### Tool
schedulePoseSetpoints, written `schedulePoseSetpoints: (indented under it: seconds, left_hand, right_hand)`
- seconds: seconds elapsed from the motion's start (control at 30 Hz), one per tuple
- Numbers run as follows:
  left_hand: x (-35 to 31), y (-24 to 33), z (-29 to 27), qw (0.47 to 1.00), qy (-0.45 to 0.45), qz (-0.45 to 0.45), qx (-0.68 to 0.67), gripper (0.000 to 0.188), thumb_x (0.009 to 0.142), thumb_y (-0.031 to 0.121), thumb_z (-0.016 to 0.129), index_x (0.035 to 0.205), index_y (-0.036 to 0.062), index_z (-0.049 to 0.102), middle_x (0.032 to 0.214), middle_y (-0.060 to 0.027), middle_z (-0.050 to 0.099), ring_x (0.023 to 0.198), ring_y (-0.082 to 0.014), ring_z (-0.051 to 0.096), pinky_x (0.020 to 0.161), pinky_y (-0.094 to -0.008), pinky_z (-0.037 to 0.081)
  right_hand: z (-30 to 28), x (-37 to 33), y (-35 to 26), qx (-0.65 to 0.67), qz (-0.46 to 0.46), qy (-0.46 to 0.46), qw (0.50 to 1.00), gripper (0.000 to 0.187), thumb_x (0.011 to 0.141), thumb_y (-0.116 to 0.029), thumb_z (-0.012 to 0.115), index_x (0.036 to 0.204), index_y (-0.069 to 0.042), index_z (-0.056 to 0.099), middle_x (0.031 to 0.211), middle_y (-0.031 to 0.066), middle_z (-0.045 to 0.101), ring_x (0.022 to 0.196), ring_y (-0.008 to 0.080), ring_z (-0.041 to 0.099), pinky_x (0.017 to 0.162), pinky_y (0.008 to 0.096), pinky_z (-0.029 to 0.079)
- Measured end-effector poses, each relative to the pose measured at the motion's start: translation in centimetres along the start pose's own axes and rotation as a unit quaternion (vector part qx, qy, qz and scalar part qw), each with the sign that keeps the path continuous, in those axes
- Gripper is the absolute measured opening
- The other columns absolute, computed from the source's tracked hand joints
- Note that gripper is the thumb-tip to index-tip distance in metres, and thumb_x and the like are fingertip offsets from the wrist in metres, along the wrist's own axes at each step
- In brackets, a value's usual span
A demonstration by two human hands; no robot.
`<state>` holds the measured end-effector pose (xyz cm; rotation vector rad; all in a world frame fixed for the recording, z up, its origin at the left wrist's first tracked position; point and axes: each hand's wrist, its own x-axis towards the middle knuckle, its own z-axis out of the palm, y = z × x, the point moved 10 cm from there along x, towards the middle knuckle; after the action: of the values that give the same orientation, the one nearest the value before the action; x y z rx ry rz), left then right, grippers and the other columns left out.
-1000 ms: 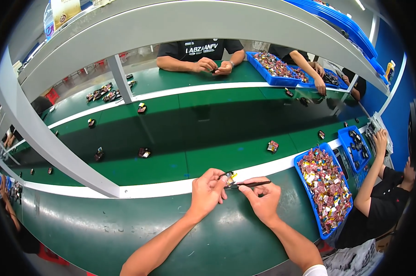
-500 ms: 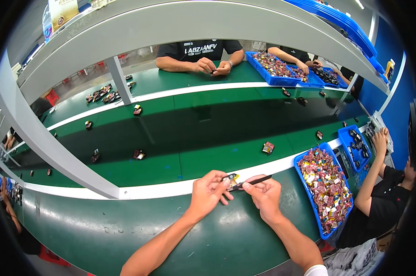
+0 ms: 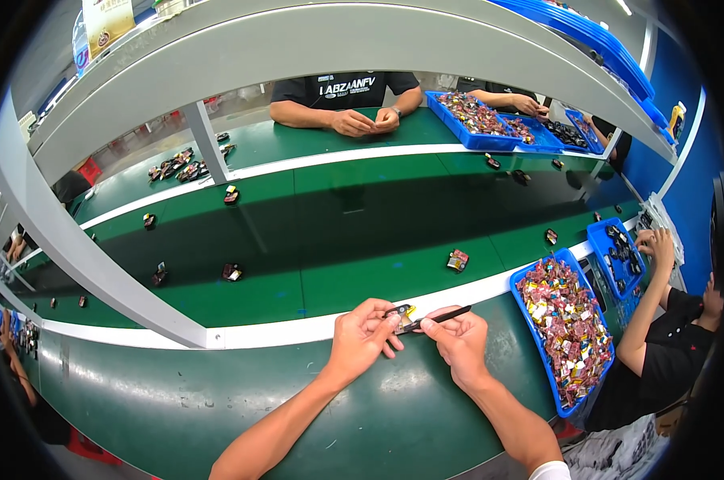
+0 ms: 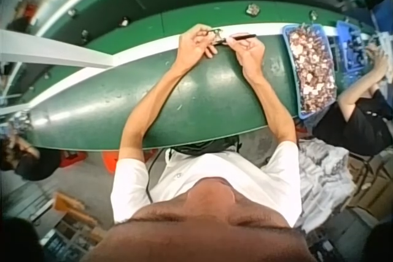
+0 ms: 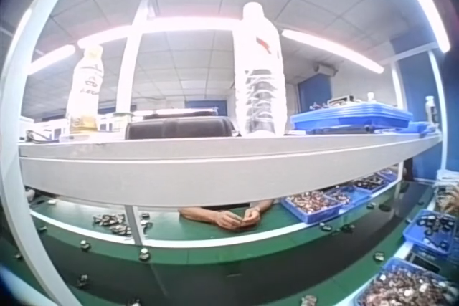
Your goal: Assembling small toy components using tweezers at a production line station.
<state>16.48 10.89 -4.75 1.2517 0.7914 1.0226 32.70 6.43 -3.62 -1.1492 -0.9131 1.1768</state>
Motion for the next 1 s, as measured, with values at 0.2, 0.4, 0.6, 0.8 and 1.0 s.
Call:
schedulePoseSetpoints:
  seconds: [0.2, 0.4, 0.6, 0.8, 1.0]
  left_hand:
    - [-0.1, 0.2, -0.3, 1.000, 0.026, 0.010, -0.005, 0.018, 0.097, 0.007, 0.063, 0.107, -0.0076, 0.061, 0.084, -0.0131, 0.070, 0.064, -0.0162, 0.071, 0.050, -0.0261, 0.057]
    - [-0.1, 0.1, -0.2, 1.000, 0.021, -0.006, 0.013, 0.020, 0.098, 0.006, 0.062, 0.111, -0.0085, 0.060, 0.085, -0.0159, 0.070, 0.066, -0.0213, 0.072, 0.050, -0.0276, 0.056]
    - [-0.2, -0.4, 0.1, 1.000, 0.000, -0.020, -0.005, 0.024, 0.097, 0.007, 0.063, 0.114, -0.0101, 0.062, 0.084, -0.0162, 0.070, 0.063, -0.0213, 0.071, 0.049, -0.0277, 0.056]
    - [0.0, -0.1, -0.2, 0.999, -0.012, -0.023, -0.025, 0.025, 0.098, 0.011, 0.063, 0.110, -0.0103, 0.065, 0.081, -0.0145, 0.070, 0.060, -0.0182, 0.070, 0.049, -0.0266, 0.055]
    - [0.1, -0.3, -0.2, 0.997, -0.033, -0.029, -0.055, 0.024, 0.098, 0.011, 0.061, 0.110, -0.0107, 0.064, 0.083, -0.0160, 0.069, 0.060, -0.0195, 0.070, 0.049, -0.0268, 0.055]
  right_hand:
    - [0.0, 0.1, 0.2, -0.003, 0.012, 0.004, 1.000, 0.009, 0.090, -0.001, 0.071, 0.096, 0.003, 0.067, 0.086, 0.0128, 0.075, 0.052, 0.0000, 0.050, 0.042, 0.0177, 0.028]
    - [0.0, 0.0, 0.2, 0.004, 0.010, -0.003, 1.000, 0.009, 0.090, -0.002, 0.071, 0.097, 0.003, 0.067, 0.086, 0.0132, 0.075, 0.055, 0.0016, 0.054, 0.043, 0.0178, 0.030]
    - [-0.1, -0.2, 0.1, 0.025, -0.011, 0.012, 1.000, 0.011, 0.089, 0.005, 0.070, 0.099, 0.005, 0.065, 0.093, 0.0134, 0.073, 0.081, 0.0112, 0.069, 0.066, 0.0203, 0.053]
    - [0.3, 0.0, -0.8, -0.013, -0.121, -0.013, 0.993, 0.013, 0.087, 0.007, 0.072, 0.099, 0.006, 0.066, 0.093, 0.0109, 0.072, 0.082, 0.0105, 0.069, 0.069, 0.0198, 0.054]
    - [0.5, -0.3, -1.2, -0.049, -0.158, -0.019, 0.986, 0.010, 0.086, 0.006, 0.074, 0.095, 0.003, 0.069, 0.091, 0.0062, 0.072, 0.065, -0.0004, 0.057, 0.054, 0.0151, 0.039]
